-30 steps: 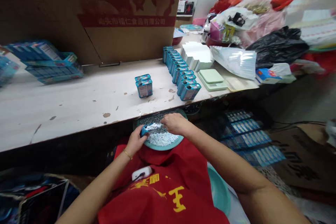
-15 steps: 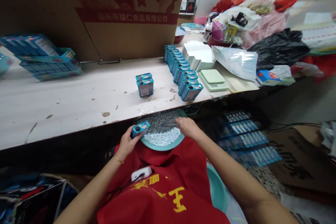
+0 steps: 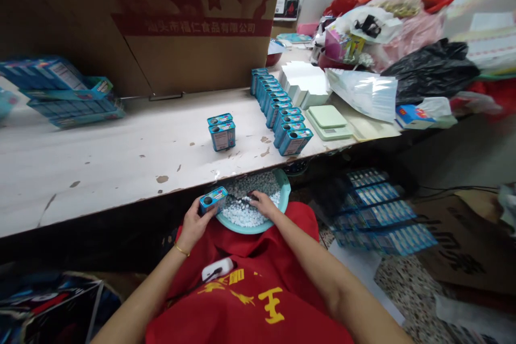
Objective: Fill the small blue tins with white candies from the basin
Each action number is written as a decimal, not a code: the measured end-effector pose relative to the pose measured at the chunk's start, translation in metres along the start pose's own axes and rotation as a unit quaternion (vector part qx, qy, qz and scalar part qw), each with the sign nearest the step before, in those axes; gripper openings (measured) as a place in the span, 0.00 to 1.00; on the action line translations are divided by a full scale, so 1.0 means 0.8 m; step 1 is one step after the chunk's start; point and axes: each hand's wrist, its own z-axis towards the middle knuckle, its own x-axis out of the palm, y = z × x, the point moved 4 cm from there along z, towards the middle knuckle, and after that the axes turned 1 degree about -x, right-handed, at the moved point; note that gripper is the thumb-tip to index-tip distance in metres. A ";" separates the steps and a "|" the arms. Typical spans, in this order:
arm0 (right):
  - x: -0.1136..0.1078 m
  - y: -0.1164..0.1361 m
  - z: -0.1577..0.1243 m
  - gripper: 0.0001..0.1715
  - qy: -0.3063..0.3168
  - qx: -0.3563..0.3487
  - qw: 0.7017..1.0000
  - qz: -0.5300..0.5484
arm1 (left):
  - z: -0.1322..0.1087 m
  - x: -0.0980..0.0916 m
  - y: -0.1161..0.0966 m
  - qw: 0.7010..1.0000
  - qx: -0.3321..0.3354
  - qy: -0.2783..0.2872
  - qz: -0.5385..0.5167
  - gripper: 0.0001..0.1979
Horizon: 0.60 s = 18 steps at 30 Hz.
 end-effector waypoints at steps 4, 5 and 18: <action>-0.050 0.013 -0.019 0.18 -0.019 -0.070 0.995 0.063 | 0.001 0.002 -0.002 1.000 -0.001 -0.005 0.021 0.23; -0.063 0.021 -0.024 0.17 -0.018 -0.087 0.994 0.071 | 0.002 0.004 -0.004 0.999 0.005 -0.004 0.032 0.23; -0.127 0.156 -0.045 0.18 0.078 -0.162 0.938 -0.297 | 0.010 0.022 -0.022 0.979 0.062 0.040 0.188 0.20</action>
